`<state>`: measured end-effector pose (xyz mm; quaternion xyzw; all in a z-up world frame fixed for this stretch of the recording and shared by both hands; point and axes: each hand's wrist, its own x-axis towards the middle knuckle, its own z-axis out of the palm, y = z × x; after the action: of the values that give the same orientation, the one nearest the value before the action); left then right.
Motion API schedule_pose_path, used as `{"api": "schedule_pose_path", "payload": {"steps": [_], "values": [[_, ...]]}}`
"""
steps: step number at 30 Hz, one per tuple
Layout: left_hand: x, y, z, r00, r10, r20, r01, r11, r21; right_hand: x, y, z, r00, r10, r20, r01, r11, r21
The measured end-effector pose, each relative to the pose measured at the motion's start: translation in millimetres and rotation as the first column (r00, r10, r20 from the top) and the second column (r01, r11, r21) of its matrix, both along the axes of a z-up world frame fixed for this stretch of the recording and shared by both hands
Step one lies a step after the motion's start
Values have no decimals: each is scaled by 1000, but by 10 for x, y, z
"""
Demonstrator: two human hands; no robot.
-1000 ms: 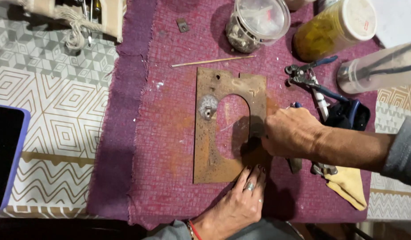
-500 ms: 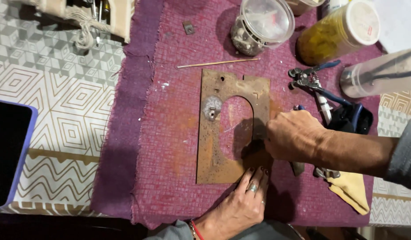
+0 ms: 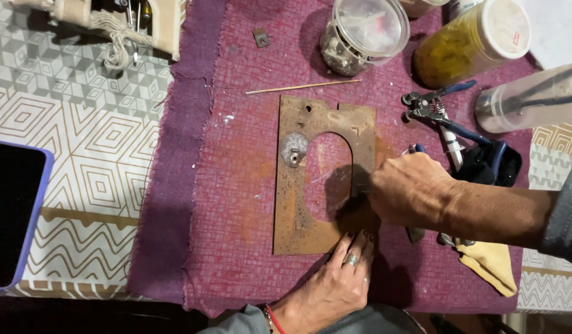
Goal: Assembling and preparing a craft piece using manual tools and spray paint.
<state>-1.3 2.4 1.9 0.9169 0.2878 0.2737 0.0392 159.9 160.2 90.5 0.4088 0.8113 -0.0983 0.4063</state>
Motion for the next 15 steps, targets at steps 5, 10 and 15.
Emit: {"api": "schedule_pose_path", "payload": {"steps": [5, 10, 15], "values": [[25, -25, -36, 1000, 4, 13, -4, 1000, -13, 19, -34, 16, 997, 36, -64, -33, 998, 55], [21, -38, -35, 1000, 9, -18, -10, 1000, -3, 86, -88, -123, 996, 50, -69, -46, 997, 54], [13, 13, -49, 997, 73, -9, -73, 997, -6, 980, -61, -861, 577, 563, -592, -344, 825, 448]]}}
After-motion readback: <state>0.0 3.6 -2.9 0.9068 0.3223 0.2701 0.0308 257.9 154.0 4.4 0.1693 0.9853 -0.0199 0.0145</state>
